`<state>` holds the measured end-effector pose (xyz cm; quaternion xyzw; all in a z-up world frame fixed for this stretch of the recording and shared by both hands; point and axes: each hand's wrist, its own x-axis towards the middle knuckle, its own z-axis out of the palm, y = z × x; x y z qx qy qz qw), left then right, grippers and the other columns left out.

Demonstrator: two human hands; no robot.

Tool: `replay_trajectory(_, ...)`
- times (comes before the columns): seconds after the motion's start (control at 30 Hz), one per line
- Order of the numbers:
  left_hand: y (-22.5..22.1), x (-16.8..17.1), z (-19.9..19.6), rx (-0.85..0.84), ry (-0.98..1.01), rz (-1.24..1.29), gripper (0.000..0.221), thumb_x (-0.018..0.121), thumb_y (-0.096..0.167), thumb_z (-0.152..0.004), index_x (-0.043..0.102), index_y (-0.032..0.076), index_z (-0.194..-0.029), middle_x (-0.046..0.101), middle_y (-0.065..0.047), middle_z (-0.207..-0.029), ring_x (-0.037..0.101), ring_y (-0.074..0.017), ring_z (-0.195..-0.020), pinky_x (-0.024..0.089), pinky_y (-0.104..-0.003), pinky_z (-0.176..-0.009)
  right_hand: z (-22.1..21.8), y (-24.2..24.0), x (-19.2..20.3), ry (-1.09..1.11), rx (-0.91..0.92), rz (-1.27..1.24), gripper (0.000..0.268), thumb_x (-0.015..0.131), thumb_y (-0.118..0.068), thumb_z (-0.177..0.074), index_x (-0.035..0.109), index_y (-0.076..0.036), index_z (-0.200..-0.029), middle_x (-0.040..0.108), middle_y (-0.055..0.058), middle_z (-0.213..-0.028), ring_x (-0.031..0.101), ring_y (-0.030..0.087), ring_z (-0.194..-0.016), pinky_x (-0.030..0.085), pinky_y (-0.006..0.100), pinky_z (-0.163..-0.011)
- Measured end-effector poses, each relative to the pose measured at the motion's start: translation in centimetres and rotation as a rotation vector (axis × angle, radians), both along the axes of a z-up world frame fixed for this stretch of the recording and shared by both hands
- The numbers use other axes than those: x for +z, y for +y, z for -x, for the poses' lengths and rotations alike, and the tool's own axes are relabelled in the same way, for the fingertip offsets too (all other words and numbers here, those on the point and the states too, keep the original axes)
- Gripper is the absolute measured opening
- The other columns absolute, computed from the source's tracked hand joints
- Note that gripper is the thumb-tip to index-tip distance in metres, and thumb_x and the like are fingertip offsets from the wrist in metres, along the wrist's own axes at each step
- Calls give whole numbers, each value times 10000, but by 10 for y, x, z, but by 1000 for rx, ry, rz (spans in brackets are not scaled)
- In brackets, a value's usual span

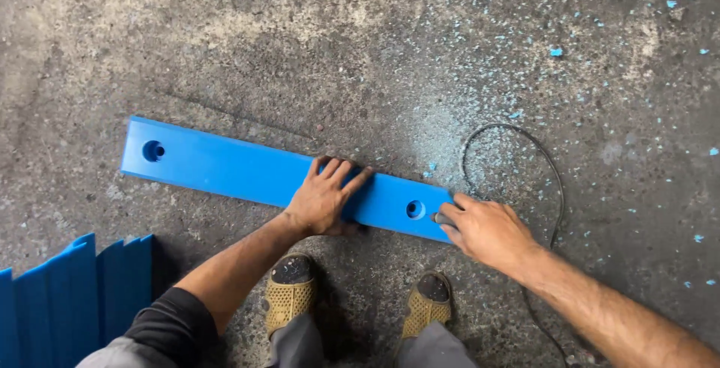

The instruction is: Trimming and sanding the edges of blue plastic components using a router and an angle grinder.

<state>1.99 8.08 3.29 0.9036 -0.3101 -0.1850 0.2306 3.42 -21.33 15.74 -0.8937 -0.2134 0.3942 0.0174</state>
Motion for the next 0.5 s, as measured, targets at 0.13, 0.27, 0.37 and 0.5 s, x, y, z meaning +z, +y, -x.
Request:
replay_trajectory(0.13, 7, -14, 13, 2, -37, 49, 1201, 813, 679, -620, 318, 147, -1576, 510, -174, -1351, 468, -367, -1296, 279, -576, -1149, 3, 4, -16, 118, 97, 102, 333, 636, -342, -929, 633, -188, -1225, 607, 69, -1056, 713, 310, -920, 599, 490, -789)
replay_trajectory(0.27, 3, -15, 12, 0, -33, 41, 1213, 784, 738, -641, 275, 158, -1576, 486, -178, -1401, 446, -380, -1315, 256, -582, -1157, -6, 3, -26, 1, 221, 152, 307, 595, -360, -962, 618, -145, -1181, 600, 77, -1074, 703, 312, -942, 593, 491, -806)
replay_trajectory(0.37, 2, -22, 14, 5, -12, 62, 1211, 769, 760, -649, 265, 162, -1574, 479, -165, -1412, 430, -360, -1344, 239, -596, -1160, -20, 12, -22, -24, 195, 157, 362, 598, -359, -938, 633, -183, -1252, 606, 64, -1063, 693, 321, -965, 580, 507, -797)
replay_trajectory(0.5, 3, -15, 12, -10, 12, 1, 1243, 770, 756, -620, 257, 177, -1593, 473, -143, -1429, 412, -355, -1356, 247, -569, -1170, -16, 10, -24, 42, 194, 238, 344, 590, -372, -959, 614, -179, -1242, 601, 68, -1083, 697, 315, -970, 584, 489, -820)
